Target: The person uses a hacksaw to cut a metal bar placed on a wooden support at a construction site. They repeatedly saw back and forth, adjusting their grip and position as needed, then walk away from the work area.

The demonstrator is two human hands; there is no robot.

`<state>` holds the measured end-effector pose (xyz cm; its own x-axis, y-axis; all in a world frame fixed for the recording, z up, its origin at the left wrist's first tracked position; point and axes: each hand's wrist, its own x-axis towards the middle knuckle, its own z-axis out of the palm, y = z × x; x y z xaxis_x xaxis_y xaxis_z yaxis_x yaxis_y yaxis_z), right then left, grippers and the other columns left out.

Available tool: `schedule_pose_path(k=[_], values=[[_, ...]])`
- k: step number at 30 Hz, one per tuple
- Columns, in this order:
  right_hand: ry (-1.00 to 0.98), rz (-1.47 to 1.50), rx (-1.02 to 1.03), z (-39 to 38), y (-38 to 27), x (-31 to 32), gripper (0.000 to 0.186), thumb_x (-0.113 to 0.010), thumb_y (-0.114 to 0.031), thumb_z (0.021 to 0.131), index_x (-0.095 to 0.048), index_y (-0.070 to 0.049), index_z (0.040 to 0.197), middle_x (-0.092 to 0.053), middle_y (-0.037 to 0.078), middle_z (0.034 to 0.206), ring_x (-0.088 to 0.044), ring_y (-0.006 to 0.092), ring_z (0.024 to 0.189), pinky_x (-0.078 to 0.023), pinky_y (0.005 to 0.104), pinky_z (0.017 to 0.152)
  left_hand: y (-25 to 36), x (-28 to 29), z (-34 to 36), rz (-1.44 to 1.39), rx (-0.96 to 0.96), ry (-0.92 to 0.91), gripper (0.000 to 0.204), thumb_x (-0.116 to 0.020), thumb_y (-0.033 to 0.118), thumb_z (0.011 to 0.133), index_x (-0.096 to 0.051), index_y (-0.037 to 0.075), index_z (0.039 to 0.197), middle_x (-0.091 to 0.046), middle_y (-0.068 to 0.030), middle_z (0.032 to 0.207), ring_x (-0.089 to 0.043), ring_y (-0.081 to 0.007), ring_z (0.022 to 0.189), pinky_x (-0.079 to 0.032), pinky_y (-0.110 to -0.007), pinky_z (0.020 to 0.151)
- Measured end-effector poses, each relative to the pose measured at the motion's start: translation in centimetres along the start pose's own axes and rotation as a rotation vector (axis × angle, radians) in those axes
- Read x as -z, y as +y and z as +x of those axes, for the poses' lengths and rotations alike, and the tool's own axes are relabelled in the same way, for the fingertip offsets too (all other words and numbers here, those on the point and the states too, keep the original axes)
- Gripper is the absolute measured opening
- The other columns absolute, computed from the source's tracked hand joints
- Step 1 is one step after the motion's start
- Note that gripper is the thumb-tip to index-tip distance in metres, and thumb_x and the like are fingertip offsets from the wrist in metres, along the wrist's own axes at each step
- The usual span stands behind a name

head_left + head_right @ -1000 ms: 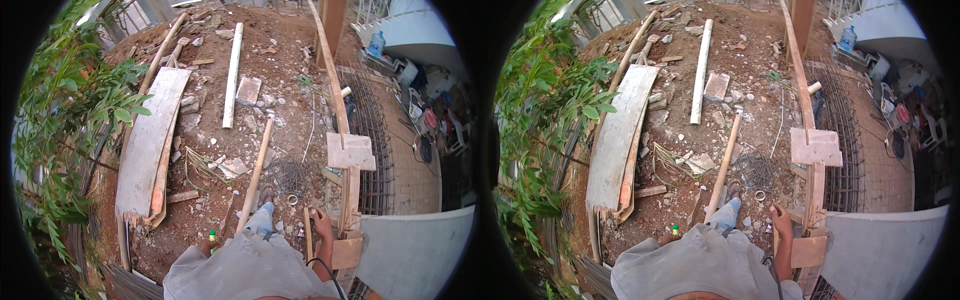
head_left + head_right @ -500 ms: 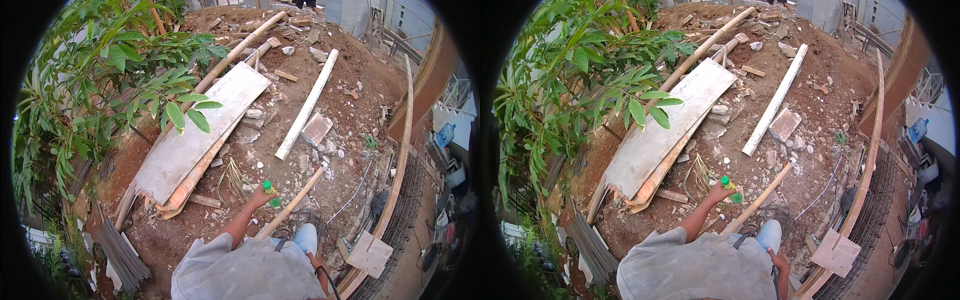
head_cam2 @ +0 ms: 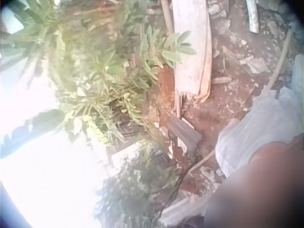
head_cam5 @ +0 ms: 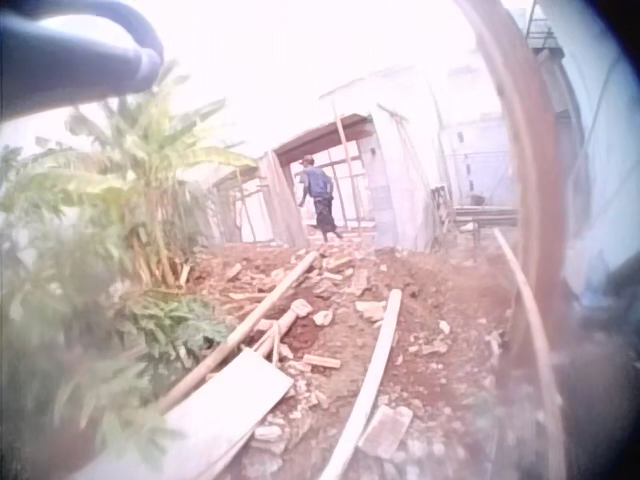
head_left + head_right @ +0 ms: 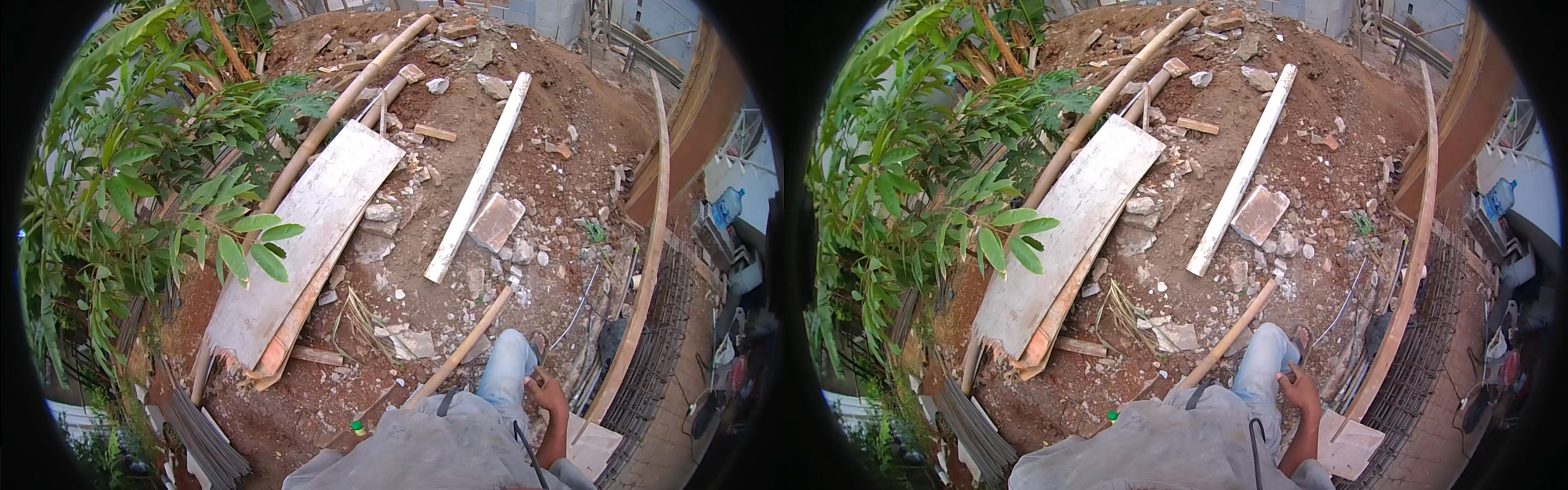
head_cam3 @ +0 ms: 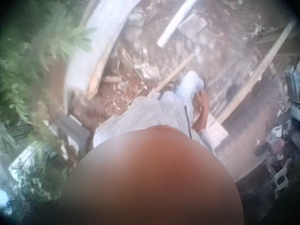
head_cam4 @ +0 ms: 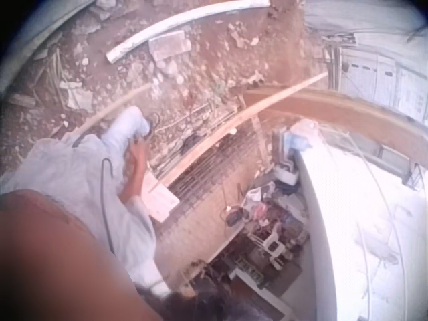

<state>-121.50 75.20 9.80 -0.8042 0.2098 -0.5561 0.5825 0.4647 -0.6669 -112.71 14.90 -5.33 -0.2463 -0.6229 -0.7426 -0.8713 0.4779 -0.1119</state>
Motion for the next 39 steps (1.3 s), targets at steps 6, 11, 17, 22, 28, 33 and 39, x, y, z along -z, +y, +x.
schedule_pose_path(k=[6,11,17,22,28,33,39], values=[[-0.118,-0.259,0.042,11.1,-1.6,7.0,0.075,-0.069,-0.053,0.085,-0.056,-0.003,0.14,-0.073,0.023,0.106,-0.071,0.0366,0.098,-0.054,0.0425,0.087,21.0,-3.2,-3.1,0.068,-0.33,0.117,0.056,-0.082,0.043,0.066,-0.073,0.005,0.107,-0.073,-0.0218,0.107,-0.07,-0.0372,0.102,-0.056,-0.046,0.086],[-0.161,-0.26,0.154,22.4,1.2,18.2,0.072,-0.069,-0.052,0.084,-0.057,-0.009,0.141,-0.071,0.026,0.108,-0.069,0.0415,0.104,-0.053,0.0469,0.093,47.6,-7.6,-13.0,0.094,-0.619,-0.006,0.06,-0.082,0.044,0.065,-0.072,0.004,0.109,-0.073,-0.0227,0.107,-0.07,-0.0383,0.103,-0.056,-0.045,0.086],[0.2,-0.202,-0.139,26.6,4.2,36.9,0.064,-0.068,-0.047,0.087,-0.06,-0.005,0.135,-0.069,0.029,0.106,-0.067,0.0437,0.101,-0.053,0.0493,0.089,76.6,-9.7,-32.7,0.016,-1.207,-0.188,0.057,-0.08,0.029,0.071,-0.067,0.003,0.121,-0.065,-0.0243,0.115,-0.064,-0.0387,0.11,-0.05,-0.045,0.097],[0.359,-0.05,-0.208,26.6,5.6,44.2,0.068,-0.069,-0.052,0.087,-0.061,-0.003,0.134,-0.069,0.028,0.11,-0.067,0.0428,0.104,-0.052,0.0462,0.091,87.8,-12.1,-37.7,-0.095,-1.419,-0.227,0.054,-0.08,0.017,0.074,-0.067,0.006,0.125,-0.058,-0.0177,0.124,-0.064,-0.0315,0.108,-0.05,-0.039,0.096],[0.236,-0.109,-0.176,28.3,5.8,44.1,0.075,-0.066,-0.061,0.086,-0.06,-0.003,0.134,-0.069,0.029,0.11,-0.067,0.0433,0.103,-0.052,0.0464,0.09,86.7,-13.6,-26.9,-0.054,-1.026,-0.179,0.042,-0.08,0.023,0.069,-0.07,-0.002,0.101,-0.073,-0.0158,0.09,-0.071,-0.0293,0.084,-0.053,-0.039,0.078],[0.167,-0.083,-0.159,31.4,4.1,44.4,0.079,-0.063,-0.065,0.086,-0.059,-0.003,0.136,-0.07,0.028,0.108,-0.067,0.0442,0.104,-0.053,0.0467,0.09,82.0,-12.0,-21.8,0.329,-0.714,-0.126,0.04,-0.079,0.026,0.069,-0.07,-0.002,0.096,-0.073,-0.0182,0.093,-0.07,-0.0316,0.085,-0.053,-0.043,0.075],[0.086,-0.081,-0.264,39.3,1.8,49.8,0.074,-0.062,-0.064,0.087,-0.059,-0.008,0.136,-0.069,0.028,0.111,-0.066,0.0436,0.107,-0.052,0.0474,0.093,91.2,-13.8,-26.1,0.378,-0.725,-0.201,0.043,-0.078,0.03,0.068,-0.07,-0.002,0.095,-0.073,-0.0214,0.095,-0.071,-0.0358,0.09,-0.054,-0.046,0.078]])
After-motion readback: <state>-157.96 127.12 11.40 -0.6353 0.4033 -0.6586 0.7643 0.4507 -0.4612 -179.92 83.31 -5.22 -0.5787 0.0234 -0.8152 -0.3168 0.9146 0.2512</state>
